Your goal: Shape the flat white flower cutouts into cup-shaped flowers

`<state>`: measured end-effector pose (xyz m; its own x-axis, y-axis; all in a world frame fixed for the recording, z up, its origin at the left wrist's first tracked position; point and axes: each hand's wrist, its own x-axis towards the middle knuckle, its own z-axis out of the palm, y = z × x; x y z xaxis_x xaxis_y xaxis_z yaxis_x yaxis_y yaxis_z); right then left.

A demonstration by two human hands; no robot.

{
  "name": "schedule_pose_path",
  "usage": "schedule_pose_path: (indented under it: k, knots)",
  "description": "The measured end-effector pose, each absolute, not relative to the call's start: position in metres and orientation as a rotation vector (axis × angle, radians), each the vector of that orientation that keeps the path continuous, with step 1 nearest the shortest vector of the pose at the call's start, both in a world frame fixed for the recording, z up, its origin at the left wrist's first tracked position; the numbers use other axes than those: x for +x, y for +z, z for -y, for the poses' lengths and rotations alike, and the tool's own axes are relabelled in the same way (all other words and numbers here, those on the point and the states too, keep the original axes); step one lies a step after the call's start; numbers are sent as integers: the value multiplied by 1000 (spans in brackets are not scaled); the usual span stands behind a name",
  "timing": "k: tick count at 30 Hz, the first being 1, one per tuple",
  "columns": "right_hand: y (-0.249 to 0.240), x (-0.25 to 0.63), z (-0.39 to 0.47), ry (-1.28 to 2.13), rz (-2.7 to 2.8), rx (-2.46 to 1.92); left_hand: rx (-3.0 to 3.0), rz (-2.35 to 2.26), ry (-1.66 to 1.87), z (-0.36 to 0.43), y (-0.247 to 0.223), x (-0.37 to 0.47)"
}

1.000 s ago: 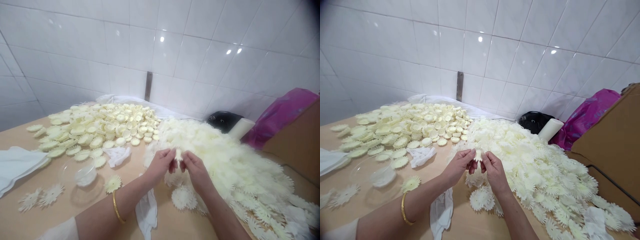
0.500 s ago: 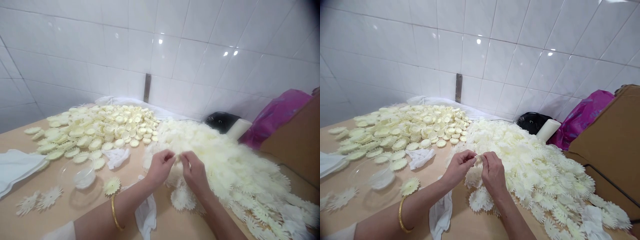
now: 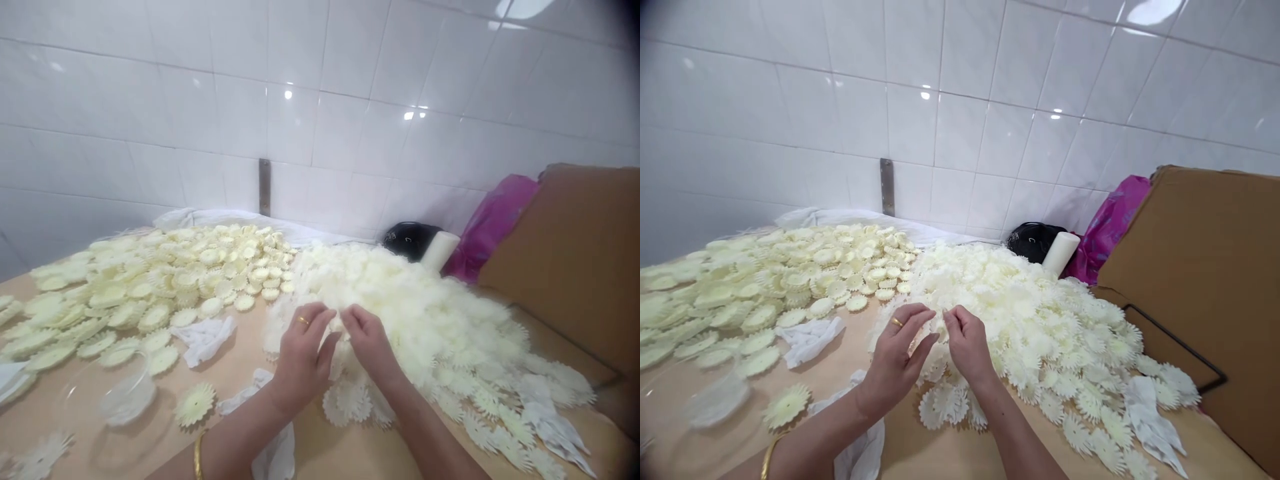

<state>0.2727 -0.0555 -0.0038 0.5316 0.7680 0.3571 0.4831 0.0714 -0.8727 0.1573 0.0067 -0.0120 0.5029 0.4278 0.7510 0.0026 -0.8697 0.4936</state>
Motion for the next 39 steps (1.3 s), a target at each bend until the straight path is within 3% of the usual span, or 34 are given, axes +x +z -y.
schedule_pose_path:
  k: [5,14,33,36,39]
  knots:
    - [-5,274,56,286,1188,-1592,2587,-210,1310,-10,-9,158]
    - [0,269,58,324,953,-1510,2449,-322,1163,-10,-16,159]
    - [-7,263,53,860,660,-1138,2311,-369,986,-8,-16,159]
    - [-7,264,53,760,786,-1363,2030,-448,814,-14,-17,160]
    - [-2,270,57,447,981,-1571,1729,-422,659,-19,-16,161]
